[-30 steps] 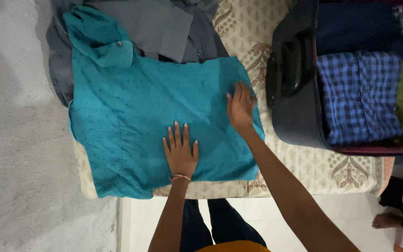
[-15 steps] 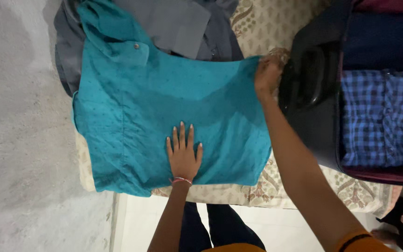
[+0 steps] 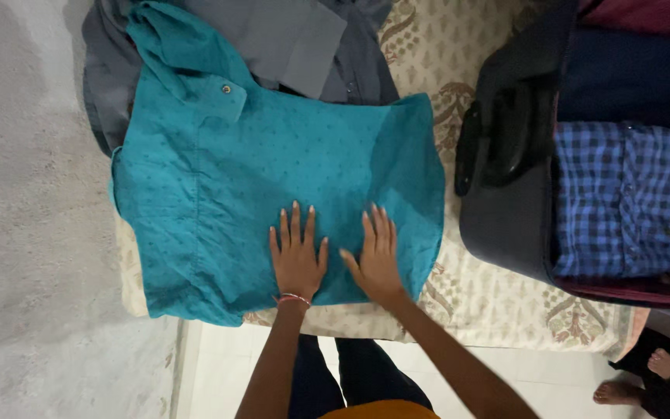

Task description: The person folds a teal shirt on a bed by hand, places it into a suitcase with other garments, and then begins to handle a gray jacket.

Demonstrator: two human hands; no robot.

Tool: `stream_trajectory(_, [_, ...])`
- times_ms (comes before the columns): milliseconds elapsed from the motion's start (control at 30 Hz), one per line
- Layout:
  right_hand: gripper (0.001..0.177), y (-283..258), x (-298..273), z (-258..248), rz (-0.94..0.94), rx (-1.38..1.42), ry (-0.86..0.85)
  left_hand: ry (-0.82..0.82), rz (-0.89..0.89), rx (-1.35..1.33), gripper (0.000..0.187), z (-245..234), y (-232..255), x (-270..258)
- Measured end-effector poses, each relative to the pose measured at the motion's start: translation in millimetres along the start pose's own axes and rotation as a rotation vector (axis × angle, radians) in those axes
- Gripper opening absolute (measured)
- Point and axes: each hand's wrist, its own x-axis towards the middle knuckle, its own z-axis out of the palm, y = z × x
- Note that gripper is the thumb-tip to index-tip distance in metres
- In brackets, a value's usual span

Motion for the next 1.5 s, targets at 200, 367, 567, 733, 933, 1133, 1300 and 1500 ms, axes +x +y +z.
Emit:
stream_trajectory(200, [0.080,33,-62,-11,0.177,-0.240,-0.038,0.014,-0.049,-0.015,0.066,-11,-29,-13])
stream_trajectory(367, [0.080,41,-73,-5,0.213,-0.196,0.022,0.100,-0.255,0.051,0.065,-32,-104,-49])
stream_trajectory(567, [0.091,32,-72,-18,0.247,-0.322,-0.128,0.102,-0.017,-0.012,0.082,-44,-112,-69])
stream_trajectory(733, [0.102,4,-82,-28,-0.006,-0.173,-0.390,-0.156,0.354,-0.044,0.083,-32,-66,-98])
stream_trajectory(933, [0.097,4,-90,-30,-0.016,-0.210,-0.457,-0.054,0.335,0.033,0.063,-19,-93,-107])
stream_trajectory(1133, [0.085,12,-92,-33,-0.005,-0.257,-0.335,-0.061,0.283,-0.122,0.068,-63,-115,-109])
stream_trajectory(1300, [0.078,5,-99,-23,-0.009,-0.365,-0.190,-0.052,0.337,-0.084,0.060,-59,-114,-113])
stream_trajectory(1500, [0.080,11,-108,-15,0.045,-0.542,-0.197,0.094,0.385,-0.037,0.039,-38,-136,-122])
